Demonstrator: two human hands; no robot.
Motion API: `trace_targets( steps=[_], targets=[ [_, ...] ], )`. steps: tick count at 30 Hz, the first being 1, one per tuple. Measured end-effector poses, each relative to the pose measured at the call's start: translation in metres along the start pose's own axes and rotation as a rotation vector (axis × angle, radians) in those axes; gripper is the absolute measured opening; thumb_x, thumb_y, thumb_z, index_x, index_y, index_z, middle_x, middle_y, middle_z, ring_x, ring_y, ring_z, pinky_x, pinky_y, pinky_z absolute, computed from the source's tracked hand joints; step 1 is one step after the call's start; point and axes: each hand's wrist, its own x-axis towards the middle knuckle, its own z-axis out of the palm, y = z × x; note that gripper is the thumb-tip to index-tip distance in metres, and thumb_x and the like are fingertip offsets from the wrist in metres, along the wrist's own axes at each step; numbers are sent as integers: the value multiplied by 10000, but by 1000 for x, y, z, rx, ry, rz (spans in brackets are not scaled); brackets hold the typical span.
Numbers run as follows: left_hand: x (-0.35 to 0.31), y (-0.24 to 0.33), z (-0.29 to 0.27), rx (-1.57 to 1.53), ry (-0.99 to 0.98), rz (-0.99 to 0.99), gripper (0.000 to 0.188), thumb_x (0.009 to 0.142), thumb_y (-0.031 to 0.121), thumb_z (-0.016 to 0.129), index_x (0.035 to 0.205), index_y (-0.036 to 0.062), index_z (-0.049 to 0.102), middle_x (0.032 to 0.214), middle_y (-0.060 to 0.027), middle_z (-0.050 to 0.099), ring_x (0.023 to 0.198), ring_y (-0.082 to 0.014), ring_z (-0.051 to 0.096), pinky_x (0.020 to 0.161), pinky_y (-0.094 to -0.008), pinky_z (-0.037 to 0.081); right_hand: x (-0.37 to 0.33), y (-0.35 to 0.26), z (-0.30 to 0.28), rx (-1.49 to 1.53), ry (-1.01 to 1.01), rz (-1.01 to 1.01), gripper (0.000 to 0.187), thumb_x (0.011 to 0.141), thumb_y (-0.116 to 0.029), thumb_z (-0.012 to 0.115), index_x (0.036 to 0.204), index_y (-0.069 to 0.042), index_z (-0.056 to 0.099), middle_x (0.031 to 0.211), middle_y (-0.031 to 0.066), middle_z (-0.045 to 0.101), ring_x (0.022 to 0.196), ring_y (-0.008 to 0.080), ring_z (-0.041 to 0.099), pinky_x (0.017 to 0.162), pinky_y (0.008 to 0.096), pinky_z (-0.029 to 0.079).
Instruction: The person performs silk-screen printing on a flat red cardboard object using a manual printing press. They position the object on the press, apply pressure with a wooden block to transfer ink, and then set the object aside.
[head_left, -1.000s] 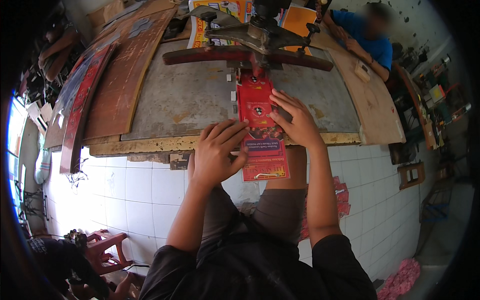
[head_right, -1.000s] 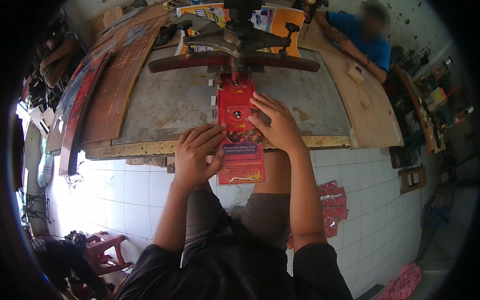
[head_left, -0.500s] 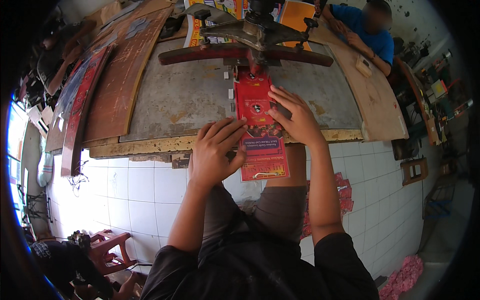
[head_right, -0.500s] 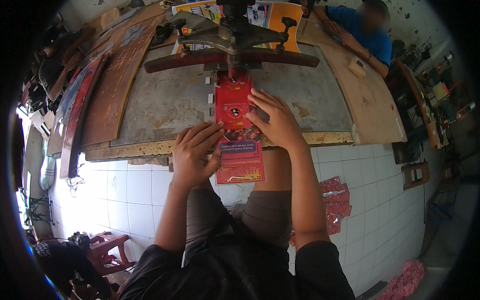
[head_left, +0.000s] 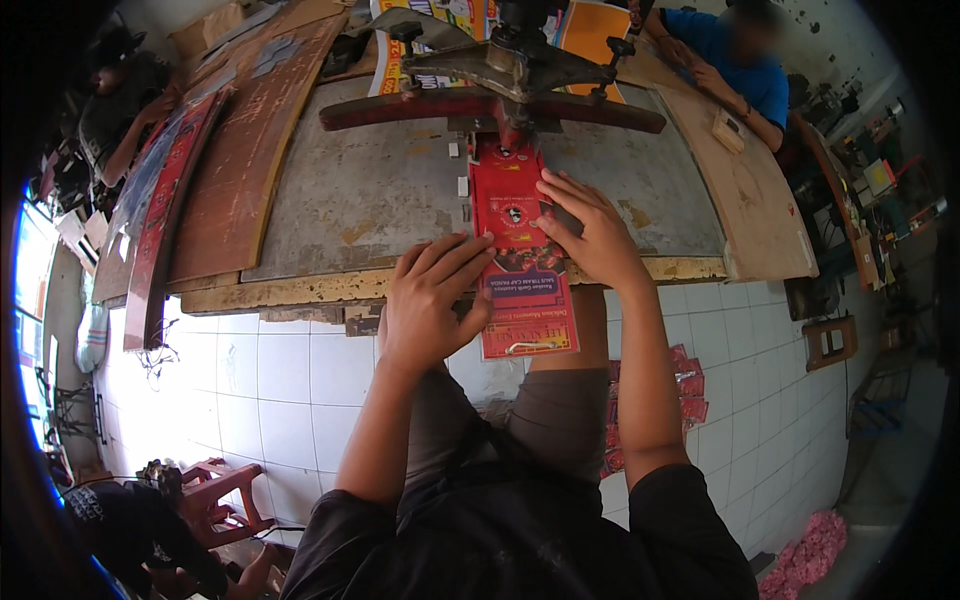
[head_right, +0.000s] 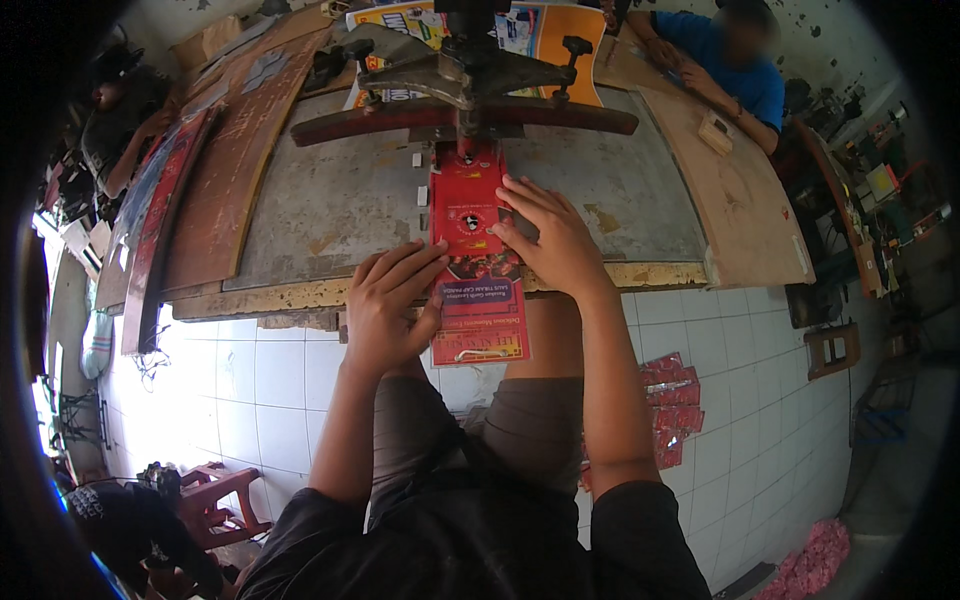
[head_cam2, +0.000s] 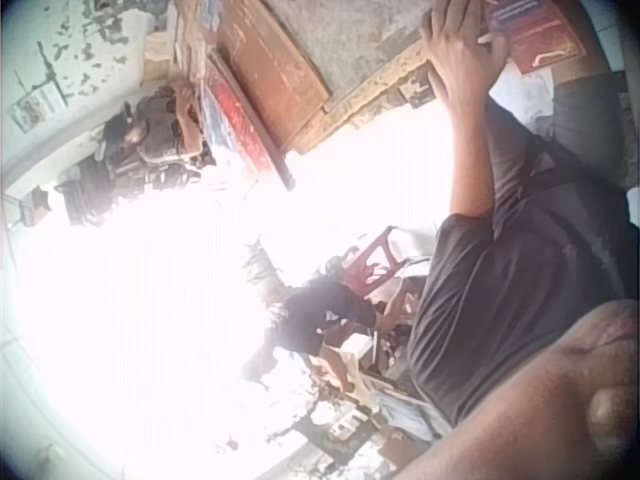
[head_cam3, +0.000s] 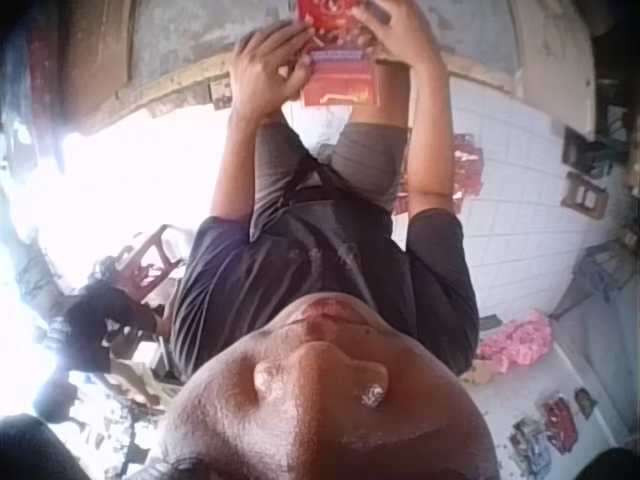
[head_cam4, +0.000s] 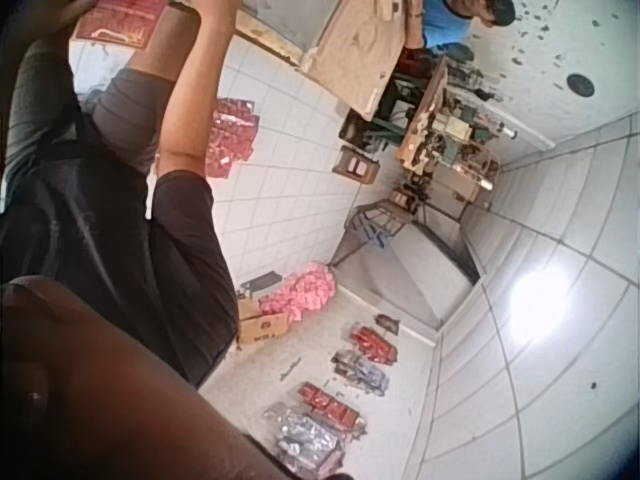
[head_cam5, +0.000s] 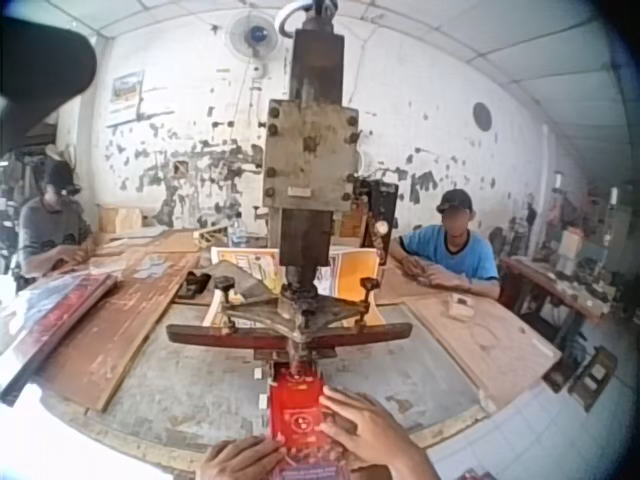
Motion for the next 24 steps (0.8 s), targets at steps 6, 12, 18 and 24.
trace_targets(
  steps=[6, 12, 18, 24],
  targets=[
    [-1, 0, 1, -16, 15, 0, 433, 879, 216, 726, 1293, 103, 788, 1401, -29, 749, 1318, -268, 671, 1124, -480, 485, 0, 3, 1, 1, -3, -2, 547, 1054, -371, 727, 1508, -74, 661, 1633, 110, 584, 1560, 280, 486, 1285, 449, 376],
    [1, 5, -3, -10, 29, 5, 406, 860, 159, 719, 1250, 80, 802, 1389, -36, 766, 1302, -284, 693, 1097, -465, 504, -1, 2, 1, -9, -6, 1, 542, 1061, -367, 716, 1513, -76, 657, 1640, 104, 578, 1560, 280, 485, 1288, 451, 373],
    [-1, 4, -2, -19, 20, -8, 409, 879, 171, 712, 1269, 78, 794, 1414, -36, 754, 1327, -288, 678, 1115, -469, 492, -1, 0, 0, -11, -5, 1, 539, 1066, -369, 708, 1516, -77, 654, 1644, 104, 572, 1563, 283, 480, 1296, 466, 359],
    [-6, 6, -2, 30, -30, 1, 418, 979, 173, 642, 1377, 95, 743, 1477, -58, 718, 1403, -298, 631, 1175, -497, 445, -3, -2, 0, -6, 11, 4, 515, 1065, -345, 715, 1495, -66, 667, 1629, 109, 586, 1549, 293, 495, 1293, 481, 361]
  ],
)
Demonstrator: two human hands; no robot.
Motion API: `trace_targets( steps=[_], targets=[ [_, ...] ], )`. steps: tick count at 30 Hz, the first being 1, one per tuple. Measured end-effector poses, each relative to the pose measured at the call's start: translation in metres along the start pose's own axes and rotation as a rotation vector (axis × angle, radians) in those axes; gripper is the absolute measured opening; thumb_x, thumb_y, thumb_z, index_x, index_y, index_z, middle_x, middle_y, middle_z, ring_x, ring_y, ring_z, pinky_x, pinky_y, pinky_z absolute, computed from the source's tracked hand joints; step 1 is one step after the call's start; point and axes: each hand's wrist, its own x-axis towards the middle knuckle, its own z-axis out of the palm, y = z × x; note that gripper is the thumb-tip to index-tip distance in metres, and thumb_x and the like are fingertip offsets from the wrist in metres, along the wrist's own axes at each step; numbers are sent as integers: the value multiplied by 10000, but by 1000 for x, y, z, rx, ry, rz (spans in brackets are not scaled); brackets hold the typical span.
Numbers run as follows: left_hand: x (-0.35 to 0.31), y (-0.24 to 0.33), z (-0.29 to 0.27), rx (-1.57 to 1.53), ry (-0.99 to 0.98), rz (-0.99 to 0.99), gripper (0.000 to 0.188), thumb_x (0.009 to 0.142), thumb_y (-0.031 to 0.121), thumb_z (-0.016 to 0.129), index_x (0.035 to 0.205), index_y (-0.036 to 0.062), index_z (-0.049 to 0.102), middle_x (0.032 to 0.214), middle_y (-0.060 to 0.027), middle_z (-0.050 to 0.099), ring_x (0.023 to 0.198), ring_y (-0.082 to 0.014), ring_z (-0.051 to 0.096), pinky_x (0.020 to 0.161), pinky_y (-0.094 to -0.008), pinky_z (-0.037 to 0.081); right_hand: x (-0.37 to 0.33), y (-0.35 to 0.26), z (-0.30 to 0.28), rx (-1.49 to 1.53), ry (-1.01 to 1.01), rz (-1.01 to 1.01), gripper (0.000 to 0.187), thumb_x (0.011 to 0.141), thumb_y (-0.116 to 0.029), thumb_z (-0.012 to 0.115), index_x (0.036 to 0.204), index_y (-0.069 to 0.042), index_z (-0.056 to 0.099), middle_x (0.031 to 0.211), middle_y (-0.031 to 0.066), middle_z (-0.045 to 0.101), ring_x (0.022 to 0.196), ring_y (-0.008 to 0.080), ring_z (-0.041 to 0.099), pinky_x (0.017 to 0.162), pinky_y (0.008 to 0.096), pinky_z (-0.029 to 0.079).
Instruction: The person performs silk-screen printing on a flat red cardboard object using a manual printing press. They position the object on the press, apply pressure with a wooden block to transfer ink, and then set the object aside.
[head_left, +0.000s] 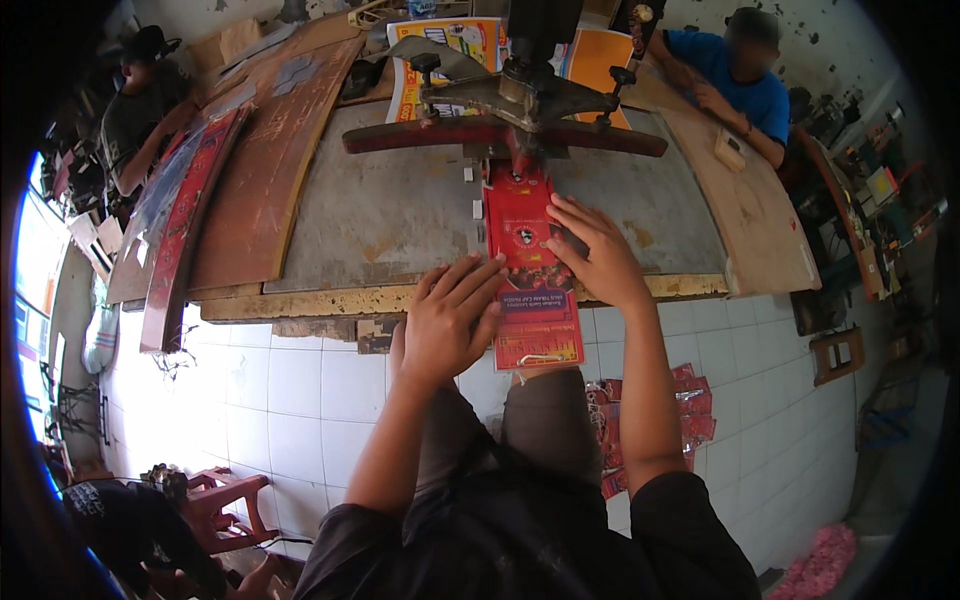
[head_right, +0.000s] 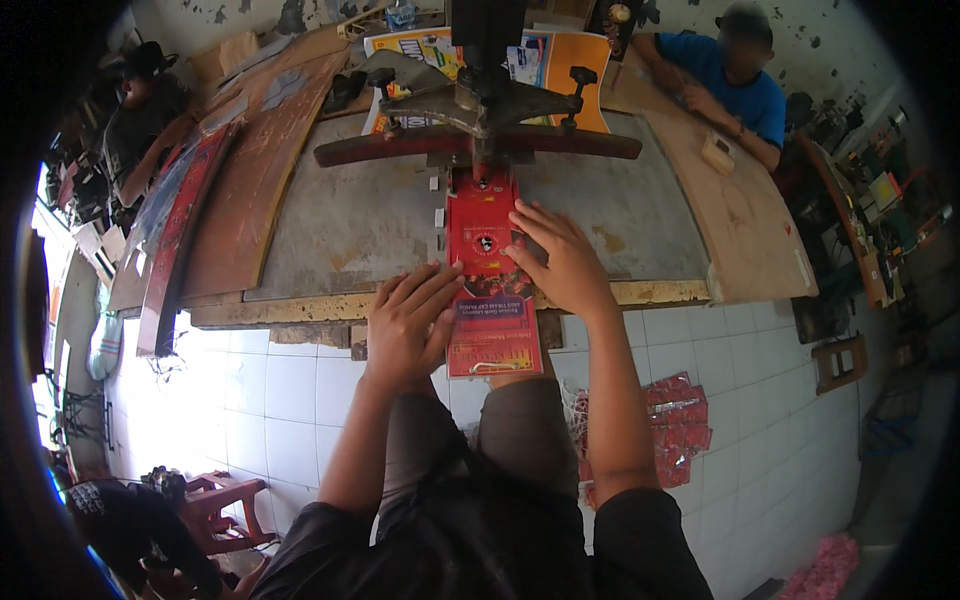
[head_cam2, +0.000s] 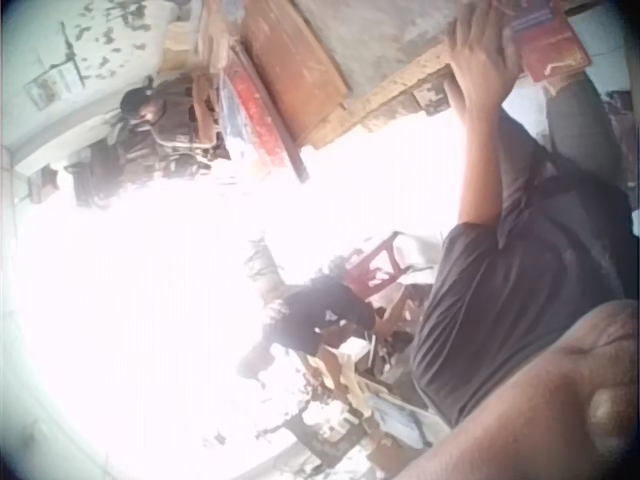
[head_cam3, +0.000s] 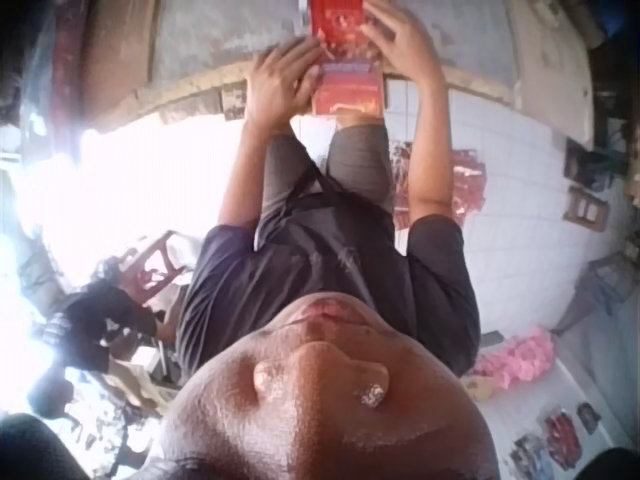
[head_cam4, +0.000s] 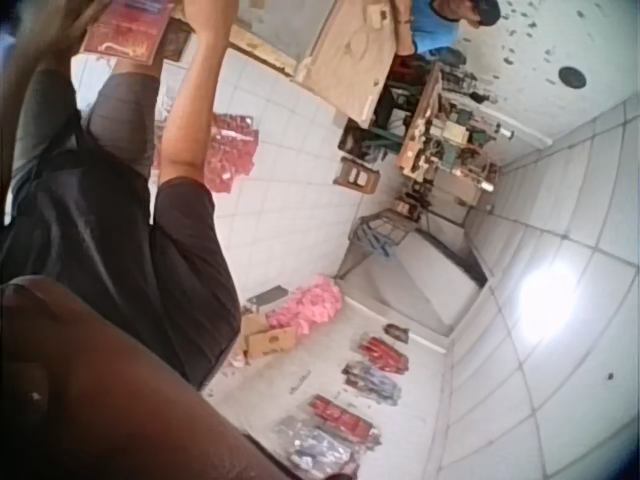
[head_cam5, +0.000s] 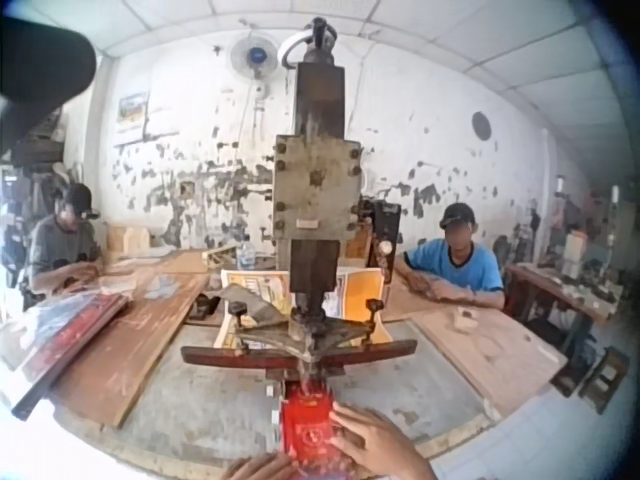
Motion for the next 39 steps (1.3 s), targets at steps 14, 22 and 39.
trace_targets(
  steps=[14, 22, 39],
  targets=[
    [-38, -5, 19, 154, 0, -38, 560, 949, 142, 665, 1509, 150, 669, 1617, 4, 620, 1524, -208, 530, 1235, -426, 337, 1, 154, -92, -371, 178, 253, 454, 1079, -343, 684, 1440, -67, 677, 1578, 156, 605, 1461, 373, 543, 1230, 496, 414],
    [-46, -20, 53, 288, 239, 15, 487, 887, 249, 750, 1373, 227, 763, 1467, 48, 742, 1441, -178, 603, 1229, -379, 271, 22, 338, -160, -773, 287, 619, 767, 1055, -454, 657, 1663, -53, 415, 1707, 198, 417, 1594, 396, 362, 1307, 551, 286],
    [-37, -4, 43, 314, 254, -55, 426, 944, 247, 757, 1370, 239, 764, 1525, -3, 696, 1415, -197, 621, 1134, -382, 333, 5, 301, -152, -511, 319, 382, 464, 1062, -84, 628, 1524, -110, 597, 1467, 213, 595, 1358, 428, 565, 1168, 498, 461]
  ],
)
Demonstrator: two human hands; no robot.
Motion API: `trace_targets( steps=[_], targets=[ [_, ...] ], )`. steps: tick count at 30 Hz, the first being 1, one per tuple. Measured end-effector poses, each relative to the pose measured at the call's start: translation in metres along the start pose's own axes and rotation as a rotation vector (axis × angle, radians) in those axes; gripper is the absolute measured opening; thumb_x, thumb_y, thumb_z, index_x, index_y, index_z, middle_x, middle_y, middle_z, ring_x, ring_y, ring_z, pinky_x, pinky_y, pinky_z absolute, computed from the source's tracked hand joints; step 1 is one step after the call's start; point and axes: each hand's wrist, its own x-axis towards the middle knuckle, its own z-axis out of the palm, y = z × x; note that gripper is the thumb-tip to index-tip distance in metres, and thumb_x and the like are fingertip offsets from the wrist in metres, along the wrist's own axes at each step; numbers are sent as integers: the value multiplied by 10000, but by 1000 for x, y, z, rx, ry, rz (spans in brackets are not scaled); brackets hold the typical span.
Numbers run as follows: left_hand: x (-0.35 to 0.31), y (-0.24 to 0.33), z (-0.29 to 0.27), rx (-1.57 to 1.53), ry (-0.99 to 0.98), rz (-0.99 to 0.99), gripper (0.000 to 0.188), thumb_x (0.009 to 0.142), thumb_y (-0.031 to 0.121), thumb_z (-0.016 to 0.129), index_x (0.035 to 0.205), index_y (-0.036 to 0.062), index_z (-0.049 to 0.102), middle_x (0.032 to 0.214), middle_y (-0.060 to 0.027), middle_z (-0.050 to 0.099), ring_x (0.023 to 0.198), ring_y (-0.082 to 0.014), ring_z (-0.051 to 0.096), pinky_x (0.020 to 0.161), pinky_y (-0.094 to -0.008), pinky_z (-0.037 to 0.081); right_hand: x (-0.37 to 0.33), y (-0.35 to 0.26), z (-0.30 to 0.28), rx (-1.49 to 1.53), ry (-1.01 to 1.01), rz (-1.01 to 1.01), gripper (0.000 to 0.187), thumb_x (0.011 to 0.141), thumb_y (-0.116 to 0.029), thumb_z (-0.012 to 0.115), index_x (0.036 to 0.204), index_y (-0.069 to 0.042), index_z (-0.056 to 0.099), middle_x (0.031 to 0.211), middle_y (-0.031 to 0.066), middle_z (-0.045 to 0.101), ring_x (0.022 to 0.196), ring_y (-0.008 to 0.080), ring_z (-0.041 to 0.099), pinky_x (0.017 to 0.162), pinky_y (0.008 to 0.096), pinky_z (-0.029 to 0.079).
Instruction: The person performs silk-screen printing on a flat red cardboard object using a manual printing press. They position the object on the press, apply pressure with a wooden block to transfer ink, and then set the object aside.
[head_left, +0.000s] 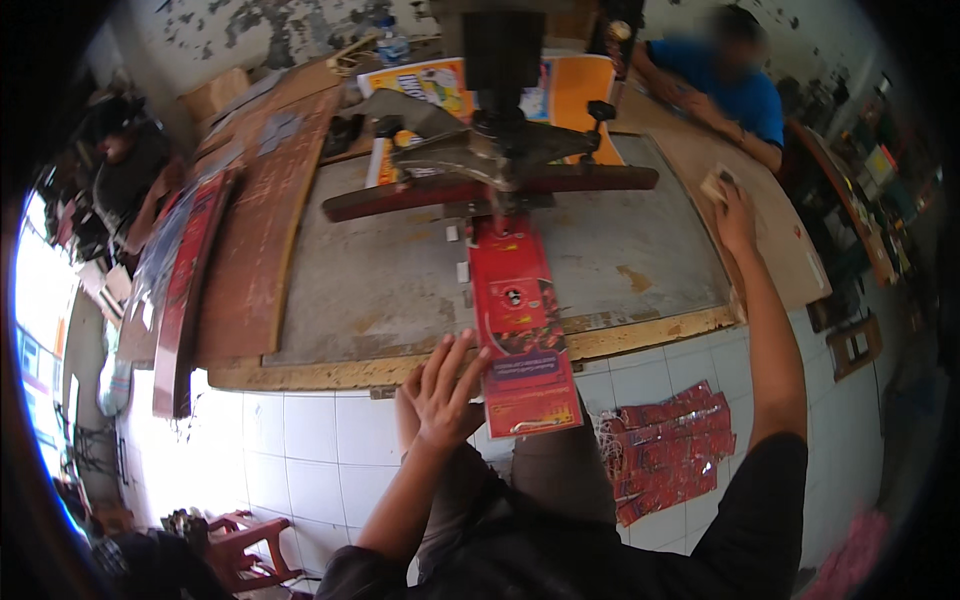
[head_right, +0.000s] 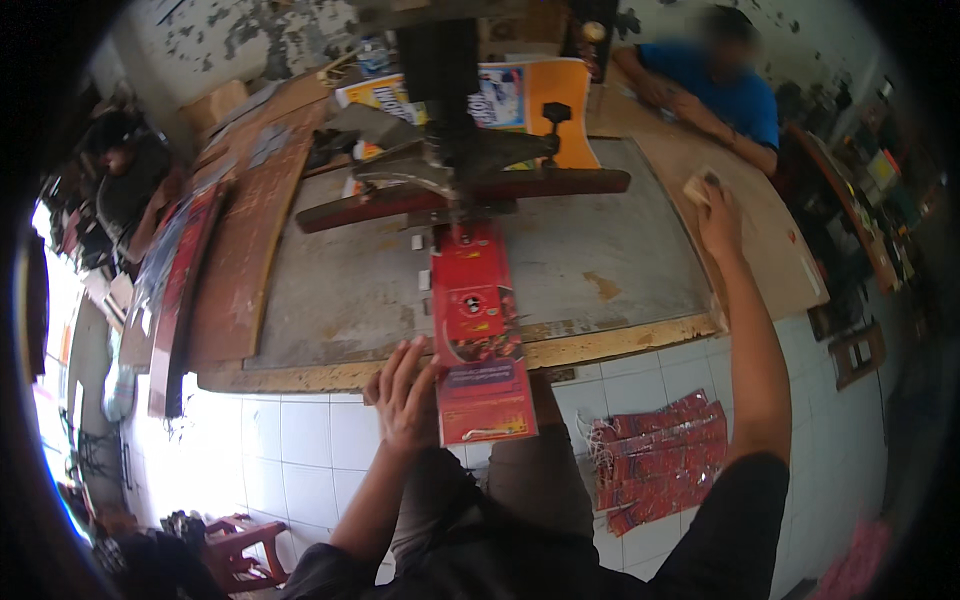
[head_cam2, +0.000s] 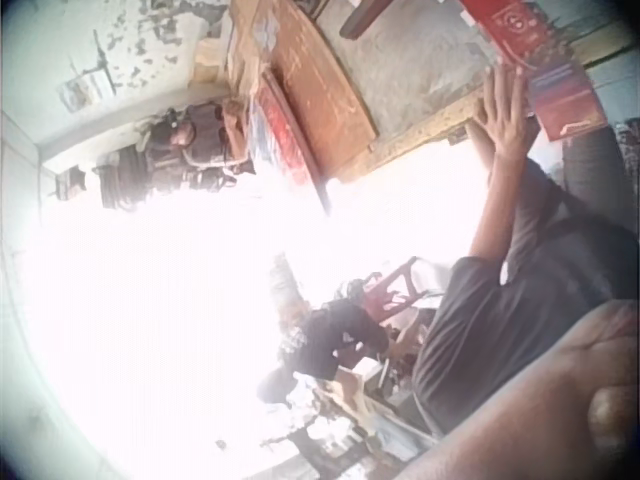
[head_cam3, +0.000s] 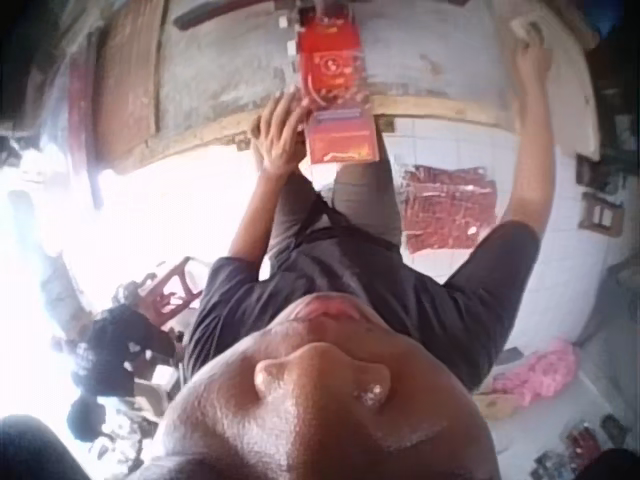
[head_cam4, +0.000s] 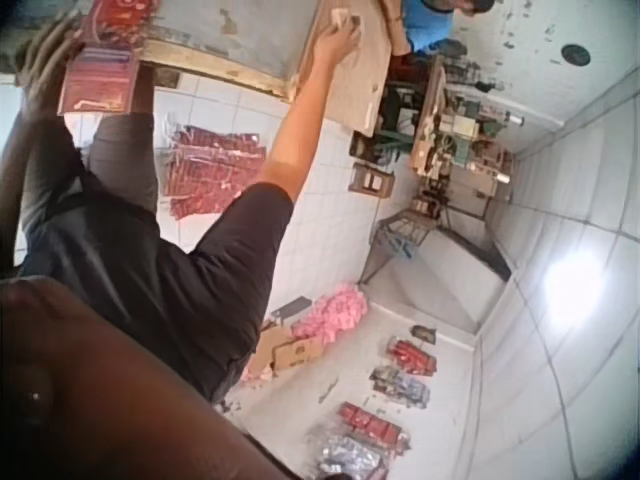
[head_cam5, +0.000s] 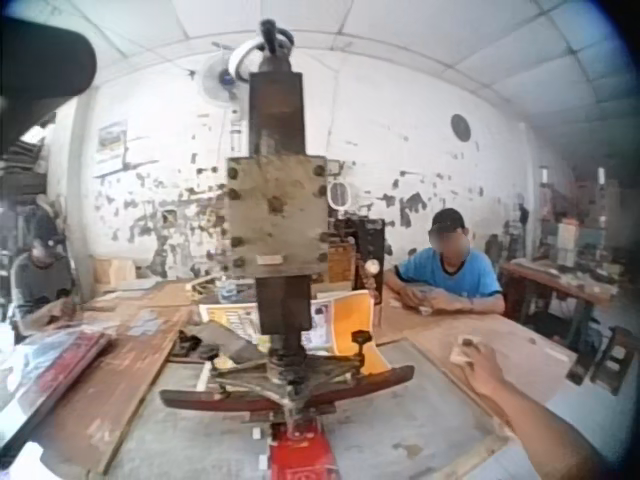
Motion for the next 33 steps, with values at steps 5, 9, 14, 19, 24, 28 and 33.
trace_targets(
  steps=[5, 9, 14, 19, 24, 28, 33],
  targets=[
    [14, 13, -4, -92, -91, 1, 490, 901, 209, 742, 1391, 213, 731, 1499, 48, 699, 1414, -187, 596, 1130, -381, 327, -91, -89, -92, 416, -113, -182, 377, 1018, -19, 688, 1393, -60, 679, 1406, 163, 622, 1323, 358, 621, 1130, 448, 496],
    [13, 15, -4, -119, -57, -30, 465, 905, 166, 711, 1368, 199, 726, 1475, 66, 698, 1399, -186, 598, 1120, -385, 331, -165, -189, -149, 566, -241, -358, 432, 957, 45, 739, 1376, -61, 712, 1393, 123, 631, 1337, 302, 625, 1110, 433, 528],
    [4, 11, -2, -119, -51, -23, 496, 883, 175, 733, 1379, 186, 715, 1517, 51, 677, 1410, -200, 593, 1130, -388, 336, -206, -277, -159, 759, -387, -601, 497, 878, 40, 819, 1349, -97, 743, 1409, 110, 624, 1313, 321, 633, 1087, 434, 552],
    [5, 13, -6, -185, -51, -39, 544, 858, 189, 753, 1399, 186, 699, 1519, 47, 674, 1428, -204, 584, 1150, -394, 337, -194, -324, -133, 825, -424, -595, 446, 929, -36, 808, 1365, -108, 742, 1391, 105, 618, 1289, 318, 637, 1091, 433, 543],
    [6, 14, -1, -162, -41, -11, 563, 850, 187, 758, 1409, 193, 694, 1518, 58, 671, 1435, -197, 576, 1156, -390, 336, -150, -330, -81, 691, -377, -631, 361, 1003, -109, 761, 1362, -86, 735, 1410, 101, 602, 1333, 313, 614, 1118, 422, 523],
    [7, 12, -5, -162, -50, -21, 566, 849, 186, 761, 1410, 201, 695, 1524, 65, 666, 1435, -189, 575, 1154, -385, 335, -126, -337, -46, 671, -332, -617, 381, 999, -100, 753, 1378, -100, 723, 1410, 100, 600, 1335, 319, 614, 1125, 428, 515],
    [7, 13, -2, -180, -50, -28, 569, 845, 189, 764, 1409, 205, 700, 1527, 67, 669, 1426, -184, 583, 1152, -385, 331, -110, -340, -30, 683, -318, -586, 364, 980, -127, 778, 1334, -58, 733, 1412, 107, 603, 1343, 334, 600, 1128, 442, 515]
  ],
)
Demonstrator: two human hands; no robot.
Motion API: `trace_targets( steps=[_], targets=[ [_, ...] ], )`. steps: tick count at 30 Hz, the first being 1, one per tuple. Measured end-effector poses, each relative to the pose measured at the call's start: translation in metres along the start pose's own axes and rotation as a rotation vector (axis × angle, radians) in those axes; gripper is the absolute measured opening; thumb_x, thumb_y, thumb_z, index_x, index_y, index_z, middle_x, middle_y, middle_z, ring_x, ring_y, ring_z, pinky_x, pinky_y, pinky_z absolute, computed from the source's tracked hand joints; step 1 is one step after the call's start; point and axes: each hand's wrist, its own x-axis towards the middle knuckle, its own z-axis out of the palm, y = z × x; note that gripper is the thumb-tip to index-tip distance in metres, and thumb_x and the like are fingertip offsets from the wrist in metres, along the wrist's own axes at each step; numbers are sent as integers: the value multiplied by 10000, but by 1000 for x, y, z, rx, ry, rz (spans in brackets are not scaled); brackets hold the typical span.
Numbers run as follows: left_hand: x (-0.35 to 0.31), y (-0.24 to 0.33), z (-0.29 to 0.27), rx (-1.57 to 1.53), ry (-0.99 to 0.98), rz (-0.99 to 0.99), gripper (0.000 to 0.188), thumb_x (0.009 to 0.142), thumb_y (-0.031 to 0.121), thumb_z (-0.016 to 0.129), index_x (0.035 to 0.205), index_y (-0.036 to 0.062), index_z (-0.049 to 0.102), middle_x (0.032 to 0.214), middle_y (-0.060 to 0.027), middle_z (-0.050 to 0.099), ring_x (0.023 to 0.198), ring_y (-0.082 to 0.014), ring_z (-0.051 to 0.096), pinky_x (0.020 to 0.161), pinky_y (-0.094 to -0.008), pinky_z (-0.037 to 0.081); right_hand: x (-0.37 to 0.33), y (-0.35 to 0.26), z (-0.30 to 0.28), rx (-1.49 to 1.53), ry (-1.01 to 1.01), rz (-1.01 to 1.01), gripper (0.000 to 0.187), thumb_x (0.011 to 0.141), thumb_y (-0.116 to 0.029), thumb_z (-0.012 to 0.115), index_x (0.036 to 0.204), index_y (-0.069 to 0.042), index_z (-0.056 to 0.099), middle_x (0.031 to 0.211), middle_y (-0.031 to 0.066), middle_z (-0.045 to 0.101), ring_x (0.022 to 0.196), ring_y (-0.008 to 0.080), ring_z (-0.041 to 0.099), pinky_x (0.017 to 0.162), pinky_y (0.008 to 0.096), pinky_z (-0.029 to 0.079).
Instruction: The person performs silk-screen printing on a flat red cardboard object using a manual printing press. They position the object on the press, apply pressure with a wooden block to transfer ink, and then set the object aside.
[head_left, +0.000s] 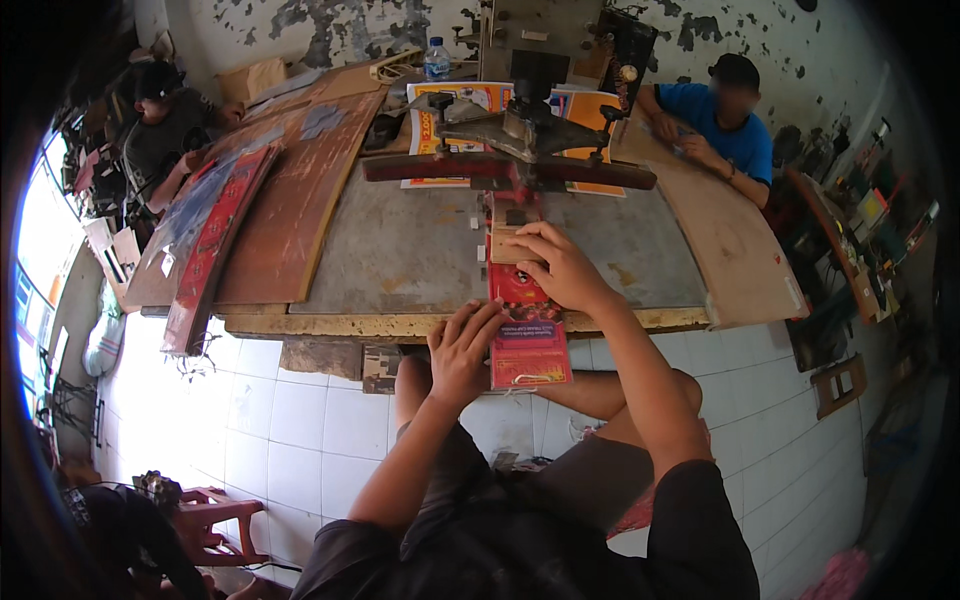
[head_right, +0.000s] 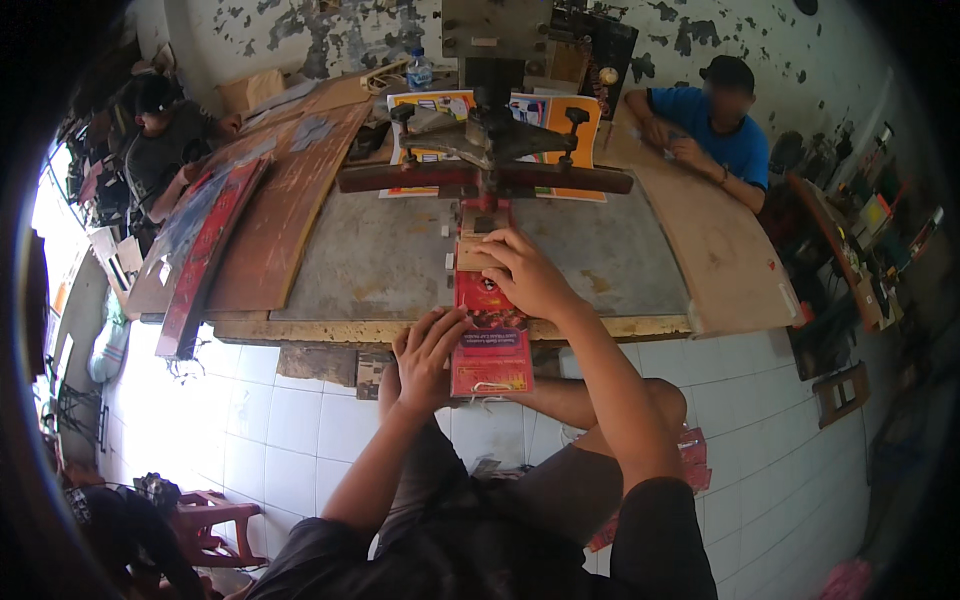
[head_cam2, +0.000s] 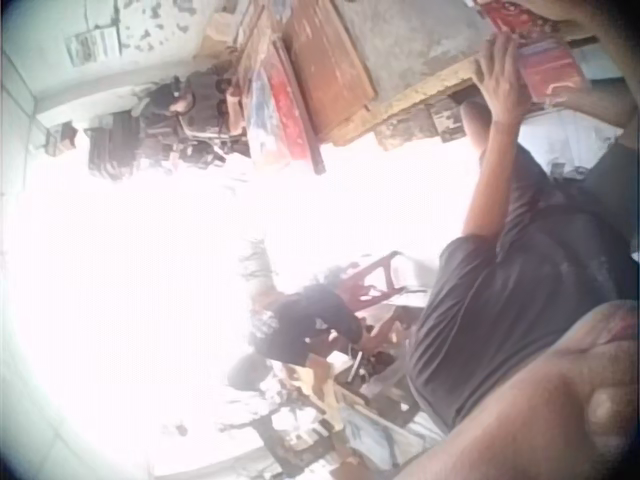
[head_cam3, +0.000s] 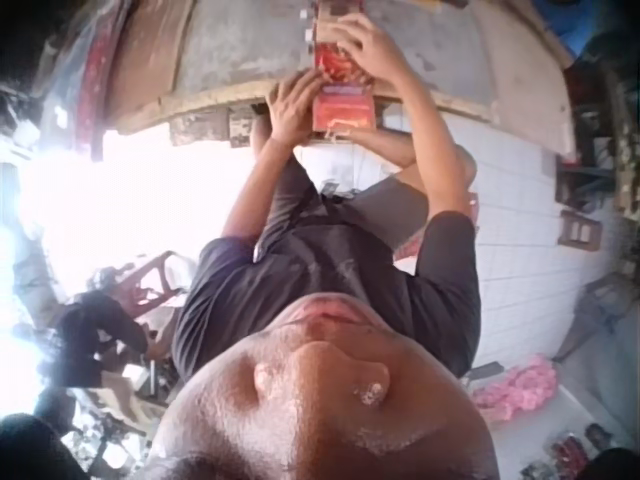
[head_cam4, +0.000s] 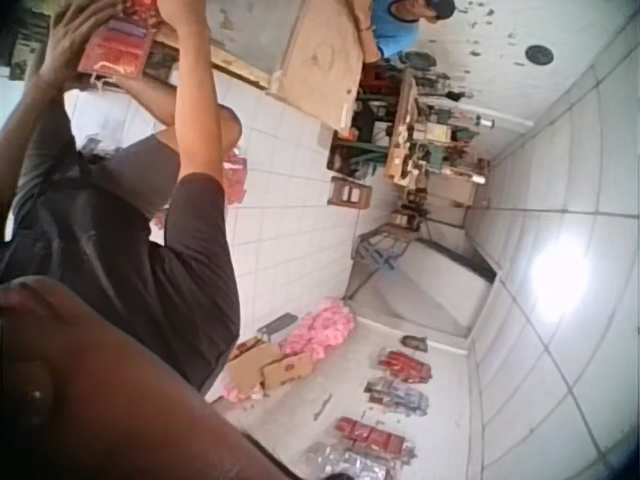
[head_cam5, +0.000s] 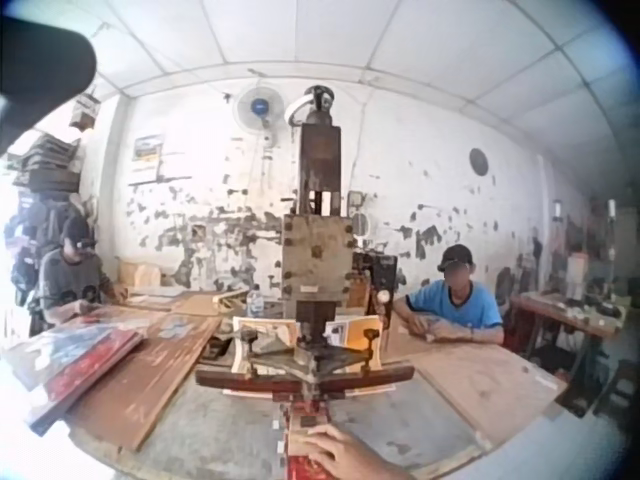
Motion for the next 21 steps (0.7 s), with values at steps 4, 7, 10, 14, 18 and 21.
trace_targets(
  steps=[4, 7, 10, 14, 18, 21],
  targets=[
    [0, -3, 3, 70, -2, 29, 546, 853, 215, 768, 1396, 201, 712, 1521, 68, 677, 1415, -180, 592, 1151, -380, 320, 1, 7, 1, -13, 22, -43, 366, 976, -123, 778, 1335, -72, 731, 1412, 103, 606, 1338, 341, 600, 1127, 452, 517],
    [-1, -6, 6, 101, -8, 30, 520, 874, 224, 761, 1392, 206, 718, 1505, 69, 690, 1397, -170, 603, 1147, -370, 312, -2, 7, 2, -3, 45, -56, 372, 971, -117, 777, 1338, -79, 728, 1404, 102, 613, 1332, 347, 602, 1127, 458, 518],
    [-1, -5, 6, 99, 0, 26, 493, 896, 210, 745, 1388, 215, 724, 1487, 72, 705, 1376, -155, 615, 1140, -359, 304, -2, 2, 2, 16, 68, -44, 371, 962, -105, 777, 1329, -84, 728, 1391, 100, 622, 1321, 352, 609, 1131, 461, 517],
    [0, -4, 4, 116, -1, 27, 456, 913, 199, 720, 1368, 224, 742, 1473, 76, 718, 1355, -141, 621, 1135, -349, 293, -2, -5, 1, -37, 152, -51, 337, 942, -95, 784, 1277, -90, 746, 1355, 87, 642, 1274, 345, 630, 1105, 460, 526],
    [-2, -6, 7, 156, -4, 29, 425, 927, 195, 692, 1343, 236, 770, 1463, 80, 725, 1342, -125, 621, 1134, -338, 284, -5, 3, 3, -76, 175, -45, 300, 922, -79, 809, 1221, -87, 785, 1318, 66, 674, 1226, 318, 641, 1063, 463, 522],
    [0, -5, 6, 165, 1, 26, 432, 929, 164, 668, 1338, 245, 780, 1447, 86, 735, 1330, -112, 623, 1129, -334, 288, -1, 3, 2, -96, 174, -65, 263, 930, -92, 804, 1193, -92, 789, 1289, 51, 684, 1191, 303, 647, 1041, 456, 522]
  ],
)
